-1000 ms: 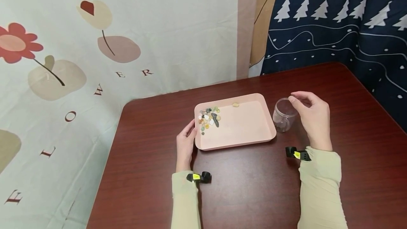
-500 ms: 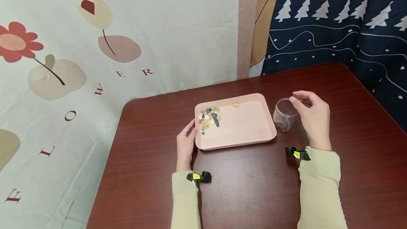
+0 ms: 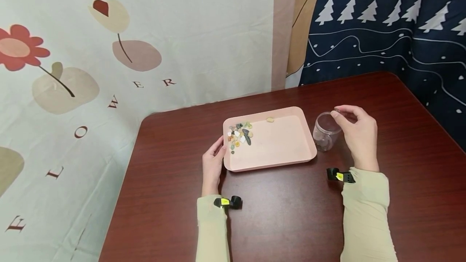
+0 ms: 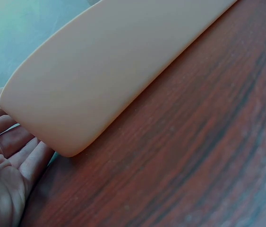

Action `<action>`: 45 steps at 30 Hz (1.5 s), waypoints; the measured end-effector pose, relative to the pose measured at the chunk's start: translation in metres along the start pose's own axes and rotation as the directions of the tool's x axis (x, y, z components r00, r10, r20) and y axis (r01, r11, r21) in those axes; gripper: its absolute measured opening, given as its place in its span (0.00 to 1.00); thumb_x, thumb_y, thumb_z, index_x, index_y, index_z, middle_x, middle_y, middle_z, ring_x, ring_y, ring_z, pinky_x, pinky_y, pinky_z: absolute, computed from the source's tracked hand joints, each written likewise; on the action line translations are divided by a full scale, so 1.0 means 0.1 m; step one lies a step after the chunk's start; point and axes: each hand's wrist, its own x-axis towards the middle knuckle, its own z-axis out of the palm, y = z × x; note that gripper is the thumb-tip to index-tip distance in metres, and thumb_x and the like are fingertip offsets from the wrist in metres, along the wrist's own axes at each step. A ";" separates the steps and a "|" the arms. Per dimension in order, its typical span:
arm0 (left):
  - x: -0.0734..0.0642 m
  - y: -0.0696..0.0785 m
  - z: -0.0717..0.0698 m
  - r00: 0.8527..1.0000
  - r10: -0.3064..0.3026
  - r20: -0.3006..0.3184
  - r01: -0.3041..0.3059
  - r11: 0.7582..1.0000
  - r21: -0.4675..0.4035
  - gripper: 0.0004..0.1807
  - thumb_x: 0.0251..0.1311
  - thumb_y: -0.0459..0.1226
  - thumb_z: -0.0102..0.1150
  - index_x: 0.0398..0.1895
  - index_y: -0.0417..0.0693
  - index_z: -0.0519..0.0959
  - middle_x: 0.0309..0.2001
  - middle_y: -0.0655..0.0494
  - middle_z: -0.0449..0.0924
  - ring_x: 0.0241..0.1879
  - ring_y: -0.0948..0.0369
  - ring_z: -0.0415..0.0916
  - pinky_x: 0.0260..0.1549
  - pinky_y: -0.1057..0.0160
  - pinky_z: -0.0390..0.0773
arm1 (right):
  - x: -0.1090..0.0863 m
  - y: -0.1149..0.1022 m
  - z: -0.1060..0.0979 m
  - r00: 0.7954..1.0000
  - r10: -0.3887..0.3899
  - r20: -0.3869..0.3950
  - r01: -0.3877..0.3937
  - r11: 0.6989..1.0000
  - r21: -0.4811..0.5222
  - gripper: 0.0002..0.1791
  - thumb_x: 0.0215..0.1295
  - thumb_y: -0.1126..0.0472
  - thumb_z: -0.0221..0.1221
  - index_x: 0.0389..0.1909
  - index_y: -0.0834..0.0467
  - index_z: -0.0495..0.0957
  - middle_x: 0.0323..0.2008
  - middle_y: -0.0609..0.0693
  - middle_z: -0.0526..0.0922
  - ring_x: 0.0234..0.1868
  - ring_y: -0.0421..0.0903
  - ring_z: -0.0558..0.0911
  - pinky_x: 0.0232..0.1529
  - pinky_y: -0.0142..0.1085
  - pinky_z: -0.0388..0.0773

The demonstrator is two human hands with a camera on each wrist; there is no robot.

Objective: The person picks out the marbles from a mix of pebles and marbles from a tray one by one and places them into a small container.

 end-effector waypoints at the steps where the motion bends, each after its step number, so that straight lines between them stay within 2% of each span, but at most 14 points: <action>1: 0.00 0.00 0.00 1.000 0.000 -0.002 0.000 1.000 0.002 0.18 0.57 0.37 0.55 0.53 0.54 0.75 0.52 0.61 0.74 0.50 0.67 0.71 0.46 0.70 0.71 | 0.00 0.01 0.00 1.000 0.000 0.010 0.000 1.000 -0.012 0.21 0.53 0.44 0.59 0.47 0.48 0.78 0.45 0.46 0.78 0.43 0.39 0.73 0.36 0.25 0.70; 7: 0.00 0.00 0.00 1.000 0.006 -0.003 -0.006 1.000 0.002 0.18 0.57 0.37 0.56 0.53 0.54 0.75 0.52 0.60 0.73 0.51 0.66 0.71 0.47 0.70 0.71 | 0.00 0.04 0.00 0.998 0.003 0.057 0.000 0.998 -0.060 0.22 0.55 0.42 0.56 0.49 0.46 0.77 0.49 0.47 0.76 0.47 0.44 0.72 0.39 0.29 0.71; 15: 0.00 0.00 0.01 1.000 0.002 -0.009 -0.002 1.000 -0.003 0.18 0.57 0.36 0.56 0.52 0.53 0.76 0.52 0.59 0.74 0.50 0.66 0.71 0.46 0.69 0.72 | 0.01 0.08 0.03 0.995 0.024 0.093 -0.026 0.999 0.024 0.22 0.55 0.44 0.57 0.49 0.48 0.77 0.46 0.47 0.78 0.45 0.41 0.72 0.37 0.27 0.69; 22: 0.01 0.01 0.01 1.000 0.011 -0.012 -0.011 1.000 0.015 0.17 0.58 0.37 0.55 0.52 0.54 0.76 0.52 0.60 0.74 0.50 0.67 0.71 0.46 0.70 0.71 | 0.03 0.12 0.05 0.996 0.022 0.083 -0.022 1.000 0.004 0.21 0.54 0.42 0.57 0.47 0.48 0.78 0.44 0.47 0.78 0.43 0.39 0.72 0.37 0.29 0.68; 33: 0.01 0.00 0.01 1.000 0.008 -0.007 -0.008 1.000 0.019 0.18 0.58 0.37 0.55 0.53 0.53 0.75 0.52 0.59 0.74 0.51 0.66 0.70 0.47 0.69 0.71 | 0.04 0.15 0.06 0.997 0.002 0.079 -0.001 1.000 -0.019 0.22 0.54 0.43 0.58 0.47 0.49 0.78 0.41 0.48 0.78 0.40 0.39 0.73 0.34 0.26 0.70; 40: 0.03 -0.02 0.01 1.000 0.005 0.015 -0.005 1.000 -0.013 0.18 0.57 0.37 0.55 0.53 0.53 0.75 0.52 0.59 0.73 0.51 0.66 0.71 0.46 0.69 0.72 | 0.06 0.16 0.05 0.997 -0.012 0.074 0.014 1.000 -0.028 0.20 0.55 0.45 0.58 0.47 0.49 0.78 0.41 0.47 0.79 0.41 0.37 0.74 0.36 0.26 0.70; 45: 0.02 -0.01 -0.01 1.000 0.007 0.011 -0.007 1.000 0.001 0.18 0.58 0.36 0.55 0.52 0.54 0.75 0.52 0.59 0.74 0.50 0.65 0.71 0.46 0.69 0.72 | 0.05 0.15 0.06 0.997 -0.008 0.078 0.011 0.999 -0.047 0.21 0.55 0.44 0.57 0.47 0.48 0.77 0.42 0.48 0.79 0.42 0.37 0.74 0.37 0.27 0.70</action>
